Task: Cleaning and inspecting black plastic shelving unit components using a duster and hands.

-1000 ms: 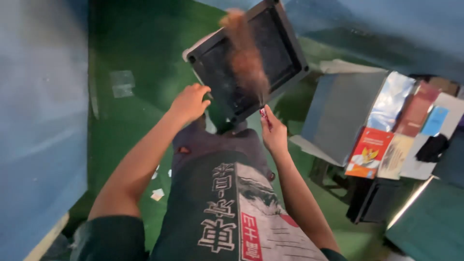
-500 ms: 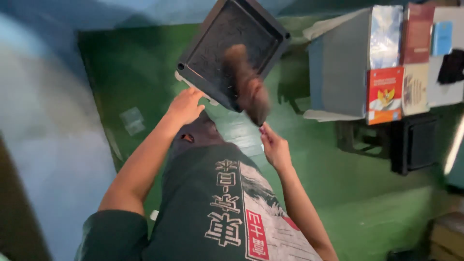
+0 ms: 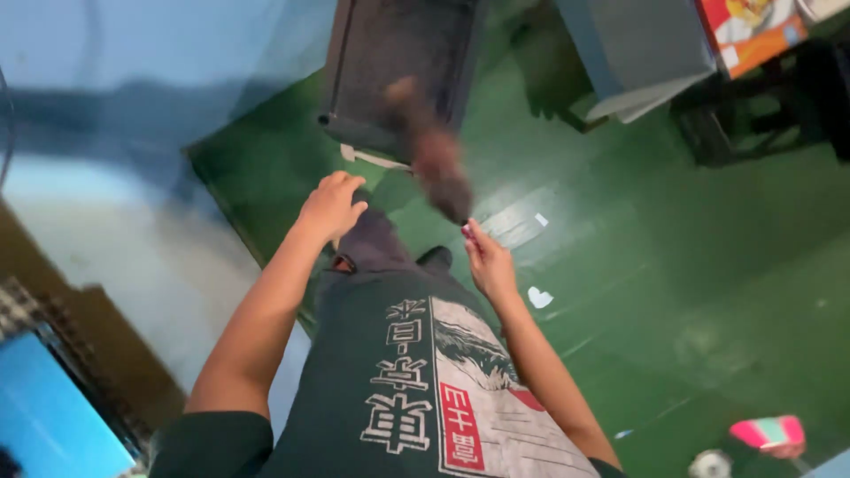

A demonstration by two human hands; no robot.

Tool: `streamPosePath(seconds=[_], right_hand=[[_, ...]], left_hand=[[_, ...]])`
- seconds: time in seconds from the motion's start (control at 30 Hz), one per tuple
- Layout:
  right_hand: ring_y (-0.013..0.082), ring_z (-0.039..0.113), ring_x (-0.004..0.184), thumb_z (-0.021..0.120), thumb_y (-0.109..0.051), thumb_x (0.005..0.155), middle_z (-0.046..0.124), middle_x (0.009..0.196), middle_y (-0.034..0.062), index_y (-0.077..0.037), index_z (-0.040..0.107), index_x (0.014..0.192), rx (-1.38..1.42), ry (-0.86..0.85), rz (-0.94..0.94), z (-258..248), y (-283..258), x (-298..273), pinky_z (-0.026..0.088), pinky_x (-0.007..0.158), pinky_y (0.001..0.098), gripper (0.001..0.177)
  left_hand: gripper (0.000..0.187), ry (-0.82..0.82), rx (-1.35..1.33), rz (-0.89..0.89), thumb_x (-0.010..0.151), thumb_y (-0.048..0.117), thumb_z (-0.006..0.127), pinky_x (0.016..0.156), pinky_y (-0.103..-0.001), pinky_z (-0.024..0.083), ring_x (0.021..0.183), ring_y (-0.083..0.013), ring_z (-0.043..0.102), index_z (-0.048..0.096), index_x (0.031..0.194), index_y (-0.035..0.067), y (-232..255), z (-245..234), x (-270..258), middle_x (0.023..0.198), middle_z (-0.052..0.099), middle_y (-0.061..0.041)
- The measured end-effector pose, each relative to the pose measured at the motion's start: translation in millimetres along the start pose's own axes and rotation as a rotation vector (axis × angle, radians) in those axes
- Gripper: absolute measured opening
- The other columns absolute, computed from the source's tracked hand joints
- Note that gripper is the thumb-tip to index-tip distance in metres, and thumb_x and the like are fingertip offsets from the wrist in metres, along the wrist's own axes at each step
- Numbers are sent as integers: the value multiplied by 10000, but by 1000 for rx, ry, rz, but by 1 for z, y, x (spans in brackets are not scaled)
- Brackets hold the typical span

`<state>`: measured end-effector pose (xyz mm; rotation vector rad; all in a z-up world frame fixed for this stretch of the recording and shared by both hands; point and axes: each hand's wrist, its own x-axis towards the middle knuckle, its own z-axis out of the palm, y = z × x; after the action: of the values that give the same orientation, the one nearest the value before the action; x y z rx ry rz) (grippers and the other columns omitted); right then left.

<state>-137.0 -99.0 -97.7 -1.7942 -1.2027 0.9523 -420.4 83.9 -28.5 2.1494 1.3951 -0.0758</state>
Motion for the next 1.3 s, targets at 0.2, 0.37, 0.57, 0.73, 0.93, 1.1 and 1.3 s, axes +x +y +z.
streamPosePath(seconds=[0.2,0.37,0.57,0.73,0.93,1.1,1.3], right_hand=[[291,735,1077,599,-175,1024,745,1199,161,-97,595,1421,-41,217,-92,40,-20,55,548,936,368,405],[270,747,967,648,-210,1012,751,1104,168,-111,637,1389,-96,316,176,60,-82,127,558,855,365,389],[217,764,962,652,-173,977,772,1107,133,-88,622,1382,-50,521,125,97,-91,215,566,857,334,415],[254,750,1020,675,-183,977,760,1132,136,-97,647,1369,-72,446,92,140,-142,245,562,865,334,403],[244,758,1080,670,-213,983,773,1144,130,-107,647,1360,-36,397,15,176,-145,238,578,905,328,393],[221,752,1018,669,-236,1007,748,1149,153,-119,621,1406,-83,417,303,177,-129,189,562,872,347,418],[209,758,963,655,-219,978,776,1151,109,-132,613,1400,-47,500,310,178,-89,174,559,855,324,433]], left_hand=[[486,23,24,209,853,216,759,1008,-484,472,1242,-401,536,620,1298,77,-18,-37,43,1313,573,-186],[430,23,-34,302,860,222,755,1030,-464,477,1230,-374,566,641,1255,94,-29,-88,47,1254,616,-151],[450,45,-150,409,865,211,749,1042,-450,462,1242,-373,556,627,1272,61,-94,-115,41,1275,613,-164],[441,-83,-138,337,871,214,744,1049,-435,461,1268,-351,547,630,1274,77,-137,-147,48,1279,628,-139],[432,-95,-150,369,870,219,733,1035,-435,474,1261,-342,557,635,1271,92,-165,-159,71,1283,633,-133],[413,-89,-201,402,885,205,729,1041,-443,461,1269,-356,552,636,1266,76,-175,-150,87,1304,623,-147],[422,-174,-174,462,874,217,735,1036,-434,476,1250,-347,567,641,1265,89,-165,-147,103,1268,638,-132]])
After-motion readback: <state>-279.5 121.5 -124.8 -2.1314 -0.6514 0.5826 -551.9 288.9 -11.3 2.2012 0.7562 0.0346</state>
